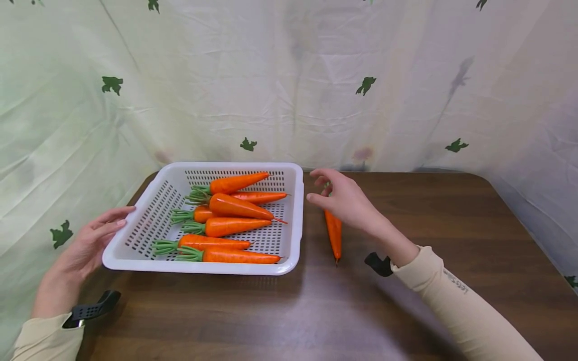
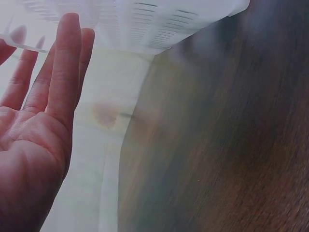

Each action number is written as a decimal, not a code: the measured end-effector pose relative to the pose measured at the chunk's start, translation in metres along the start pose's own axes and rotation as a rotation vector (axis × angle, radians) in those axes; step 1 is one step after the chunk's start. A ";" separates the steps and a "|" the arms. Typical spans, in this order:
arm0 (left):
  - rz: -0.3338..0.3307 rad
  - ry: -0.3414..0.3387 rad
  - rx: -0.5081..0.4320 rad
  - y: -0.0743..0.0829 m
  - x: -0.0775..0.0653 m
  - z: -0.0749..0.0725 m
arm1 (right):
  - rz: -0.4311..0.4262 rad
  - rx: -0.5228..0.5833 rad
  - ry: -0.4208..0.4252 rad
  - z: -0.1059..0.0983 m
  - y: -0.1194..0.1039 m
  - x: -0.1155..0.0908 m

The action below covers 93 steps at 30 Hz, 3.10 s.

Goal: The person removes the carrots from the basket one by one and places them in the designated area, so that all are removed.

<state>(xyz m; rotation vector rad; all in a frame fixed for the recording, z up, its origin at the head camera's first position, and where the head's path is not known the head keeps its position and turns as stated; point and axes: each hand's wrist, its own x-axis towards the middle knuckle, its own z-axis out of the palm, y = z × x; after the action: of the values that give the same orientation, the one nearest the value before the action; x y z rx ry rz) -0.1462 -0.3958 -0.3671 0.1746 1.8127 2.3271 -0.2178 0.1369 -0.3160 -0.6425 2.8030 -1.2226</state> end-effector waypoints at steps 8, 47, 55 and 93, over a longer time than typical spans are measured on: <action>0.001 -0.003 0.011 0.000 0.000 0.000 | -0.183 -0.023 -0.064 0.011 -0.027 0.005; 0.002 0.015 0.018 -0.001 0.000 0.000 | -0.318 -0.147 -0.490 0.092 -0.053 0.090; 0.005 0.021 0.028 -0.001 0.000 -0.001 | -0.304 -0.137 -0.530 0.102 -0.050 0.106; 0.013 0.039 0.022 -0.003 0.001 0.000 | -0.302 -0.113 -0.618 0.112 -0.050 0.108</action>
<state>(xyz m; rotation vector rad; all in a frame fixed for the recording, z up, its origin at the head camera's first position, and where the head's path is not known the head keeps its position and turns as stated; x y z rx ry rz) -0.1464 -0.3945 -0.3701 0.1453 1.8614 2.3359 -0.2792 -0.0121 -0.3423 -1.2374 2.3122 -0.7140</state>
